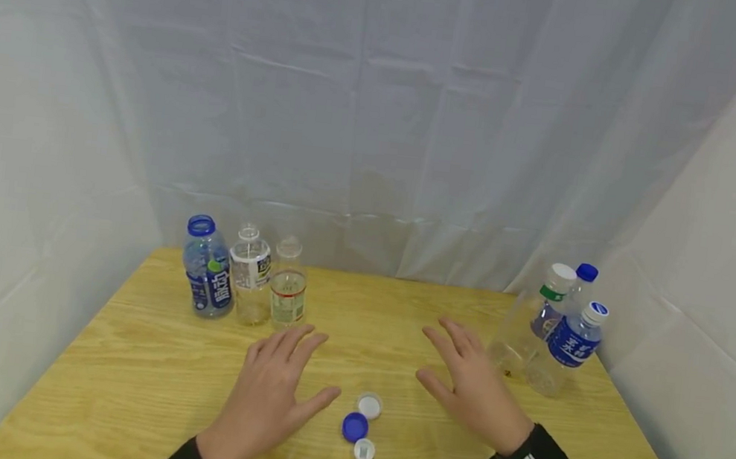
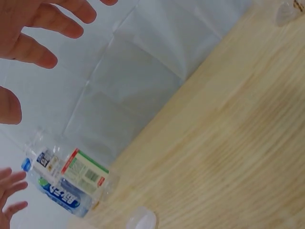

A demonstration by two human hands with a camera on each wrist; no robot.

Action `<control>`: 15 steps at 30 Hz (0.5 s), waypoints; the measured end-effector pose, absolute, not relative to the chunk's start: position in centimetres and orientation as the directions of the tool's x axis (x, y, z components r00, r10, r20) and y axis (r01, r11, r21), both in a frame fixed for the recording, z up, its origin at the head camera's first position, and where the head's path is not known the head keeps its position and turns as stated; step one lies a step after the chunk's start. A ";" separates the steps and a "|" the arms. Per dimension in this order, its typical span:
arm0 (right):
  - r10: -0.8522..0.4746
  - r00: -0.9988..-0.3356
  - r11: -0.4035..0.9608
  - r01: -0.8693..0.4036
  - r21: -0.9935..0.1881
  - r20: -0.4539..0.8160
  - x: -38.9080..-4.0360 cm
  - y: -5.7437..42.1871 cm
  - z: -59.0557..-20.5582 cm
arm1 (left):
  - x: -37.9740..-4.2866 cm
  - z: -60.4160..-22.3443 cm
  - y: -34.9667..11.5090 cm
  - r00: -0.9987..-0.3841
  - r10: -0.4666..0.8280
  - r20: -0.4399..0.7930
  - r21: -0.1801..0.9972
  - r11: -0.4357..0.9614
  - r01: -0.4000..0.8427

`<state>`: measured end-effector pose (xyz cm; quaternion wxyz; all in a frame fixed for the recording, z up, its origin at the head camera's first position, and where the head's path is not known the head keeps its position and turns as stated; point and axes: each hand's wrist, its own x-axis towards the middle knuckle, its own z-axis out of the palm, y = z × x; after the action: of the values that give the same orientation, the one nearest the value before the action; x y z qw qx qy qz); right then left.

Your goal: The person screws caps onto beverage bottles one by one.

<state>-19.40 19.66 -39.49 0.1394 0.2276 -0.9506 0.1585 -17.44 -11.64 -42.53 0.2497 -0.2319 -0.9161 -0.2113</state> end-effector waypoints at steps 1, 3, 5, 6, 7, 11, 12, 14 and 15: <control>-0.393 -0.857 0.845 -0.480 -0.237 0.333 -19.3 19.5 -39.7 | -17.5 -42.5 -11.7 -0.773 0.316 0.551 0.276 0.805 0.526; -0.401 -0.856 0.843 -0.484 -0.235 0.326 -19.1 19.3 -40.1 | -17.6 -42.6 -11.8 -0.782 0.312 0.540 0.279 0.810 0.516; -0.411 -0.854 0.841 -0.490 -0.227 0.320 -19.0 19.1 -40.6 | -17.8 -42.5 -11.9 -0.789 0.307 0.532 0.281 0.815 0.507; -0.417 -0.852 0.840 -0.494 -0.224 0.317 -19.0 19.0 -40.8 | -17.8 -42.5 -12.0 -0.792 0.304 0.530 0.280 0.818 0.502; -0.421 -0.851 0.839 -0.497 -0.221 0.313 -19.0 18.8 -41.0 | -17.9 -42.5 -12.0 -0.794 0.301 0.529 0.279 0.821 0.497; -0.432 -0.853 0.836 -0.500 -0.224 0.292 -18.8 18.3 -41.5 | -18.3 -42.4 -12.2 -0.793 0.285 0.538 0.275 0.830 0.485; -0.432 -0.856 0.837 -0.498 -0.226 0.285 -18.7 18.2 -41.6 | -18.4 -42.4 -12.3 -0.792 0.282 0.542 0.275 0.831 0.484; -0.432 -0.861 0.838 -0.493 -0.235 0.267 -18.6 18.1 -41.7 | -18.5 -42.4 -12.4 -0.790 0.278 0.547 0.279 0.829 0.485; -0.434 -0.863 0.837 -0.492 -0.238 0.259 -18.5 18.0 -41.8 | -18.6 -42.4 -12.5 -0.790 0.276 0.547 0.282 0.828 0.484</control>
<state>-18.45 17.97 -41.81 0.0977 0.2428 -0.9534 0.1499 -18.56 -12.45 -42.41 0.2497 -0.2060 -0.9229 -0.2083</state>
